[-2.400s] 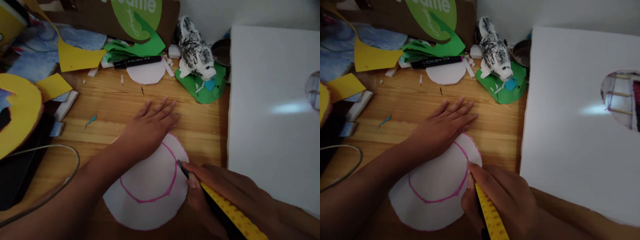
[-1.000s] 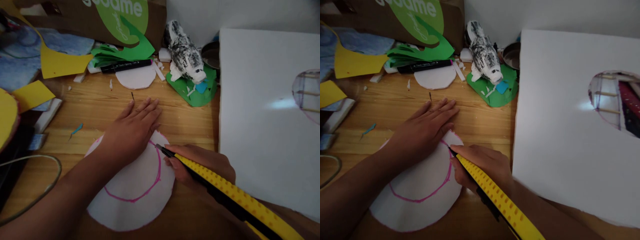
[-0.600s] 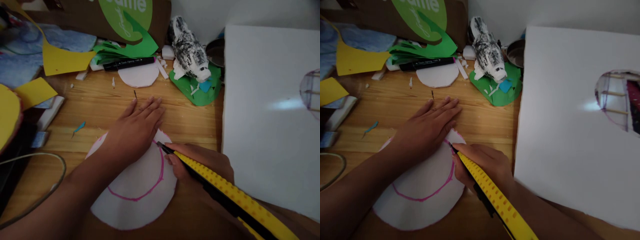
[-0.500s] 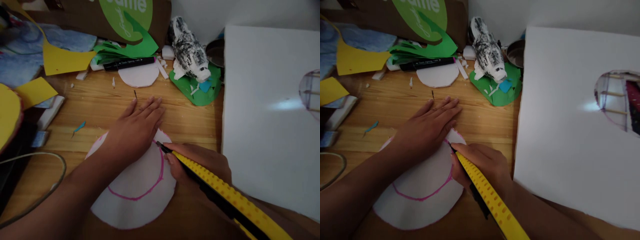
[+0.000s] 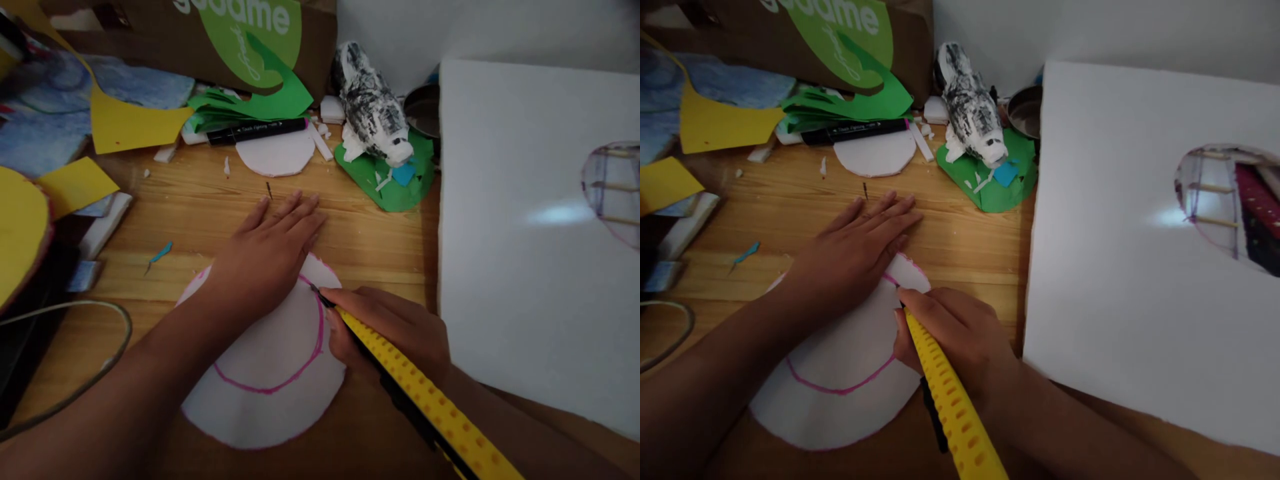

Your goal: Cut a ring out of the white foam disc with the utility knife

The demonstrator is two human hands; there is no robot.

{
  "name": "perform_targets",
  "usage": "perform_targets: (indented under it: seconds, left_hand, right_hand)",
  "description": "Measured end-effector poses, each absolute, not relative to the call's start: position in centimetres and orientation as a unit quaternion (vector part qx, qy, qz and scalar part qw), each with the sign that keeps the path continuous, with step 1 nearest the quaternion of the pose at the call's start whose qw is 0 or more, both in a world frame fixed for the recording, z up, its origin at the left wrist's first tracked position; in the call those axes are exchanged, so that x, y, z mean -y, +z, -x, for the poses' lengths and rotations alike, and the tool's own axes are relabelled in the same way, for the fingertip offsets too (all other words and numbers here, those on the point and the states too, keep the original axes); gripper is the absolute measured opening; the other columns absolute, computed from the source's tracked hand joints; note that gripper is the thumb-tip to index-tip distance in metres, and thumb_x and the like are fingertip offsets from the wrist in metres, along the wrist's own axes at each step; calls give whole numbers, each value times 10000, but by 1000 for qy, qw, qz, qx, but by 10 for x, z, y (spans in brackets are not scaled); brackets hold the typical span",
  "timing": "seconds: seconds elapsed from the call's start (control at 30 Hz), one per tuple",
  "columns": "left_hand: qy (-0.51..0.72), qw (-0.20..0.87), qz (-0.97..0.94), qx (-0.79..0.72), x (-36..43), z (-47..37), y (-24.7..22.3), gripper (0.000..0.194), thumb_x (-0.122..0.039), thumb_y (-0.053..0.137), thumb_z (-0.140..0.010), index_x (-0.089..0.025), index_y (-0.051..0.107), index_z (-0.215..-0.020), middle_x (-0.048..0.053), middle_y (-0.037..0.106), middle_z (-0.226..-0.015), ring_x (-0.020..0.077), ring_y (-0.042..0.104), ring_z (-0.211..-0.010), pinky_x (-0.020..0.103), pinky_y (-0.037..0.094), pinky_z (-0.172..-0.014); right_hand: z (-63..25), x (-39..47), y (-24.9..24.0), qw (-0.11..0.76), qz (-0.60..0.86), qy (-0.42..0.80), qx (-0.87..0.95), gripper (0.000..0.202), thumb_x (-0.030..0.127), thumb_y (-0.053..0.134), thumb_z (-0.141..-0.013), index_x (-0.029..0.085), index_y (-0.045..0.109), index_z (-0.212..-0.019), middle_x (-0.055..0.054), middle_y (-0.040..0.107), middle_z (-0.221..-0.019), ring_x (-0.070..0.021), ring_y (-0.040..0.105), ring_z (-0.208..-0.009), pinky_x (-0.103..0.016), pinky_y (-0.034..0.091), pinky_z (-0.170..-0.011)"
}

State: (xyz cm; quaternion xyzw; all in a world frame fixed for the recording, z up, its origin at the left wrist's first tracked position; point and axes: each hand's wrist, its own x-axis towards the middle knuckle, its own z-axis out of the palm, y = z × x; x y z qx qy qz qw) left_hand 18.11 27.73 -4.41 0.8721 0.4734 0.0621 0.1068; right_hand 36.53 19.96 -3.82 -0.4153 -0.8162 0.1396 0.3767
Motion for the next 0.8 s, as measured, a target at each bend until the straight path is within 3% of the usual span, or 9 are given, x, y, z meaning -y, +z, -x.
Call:
perform_targets:
  seconds: [0.13,0.53,0.7,0.8]
  left_hand:
    - [64,108,-871,-476,-277,-181,-44,468,-261,304,-1073,-230,389,-1532,3,305,-1659,201,208,-1548,508,167,-1260]
    - [52,114,-862,-491,-274,-184,-40,479,-209,325,-1059,-225,389,-1534,19,289,-1664,226,189,-1552,543,165,-1253]
    - [56,186,-813,-550,-268,-180,-37,475,-226,295,-1065,-204,405,-1527,93,246,-1679,234,152,-1557,508,175,-1254]
    - [79,161,-813,-554,-269,-175,-36,464,-255,346,-1055,-166,435,-1502,134,241,-1677,260,146,-1559,524,197,-1245]
  right_hand:
    - [-365,-195,-35,397,445,129,792,209,119,620,-894,195,698,-1072,2,754,-819,-109,698,-655,-214,600,-647]
    - [-357,-186,-30,406,496,137,755,232,142,629,-882,215,709,-1086,24,747,-797,-107,693,-585,-181,621,-643]
    - [-360,-195,-43,416,460,157,768,270,131,596,-882,233,702,-1108,9,744,-801,-115,686,-604,-209,585,-583]
    - [-363,-202,-49,402,440,179,783,232,160,590,-907,227,708,-1096,3,736,-818,-112,691,-653,-205,587,-635]
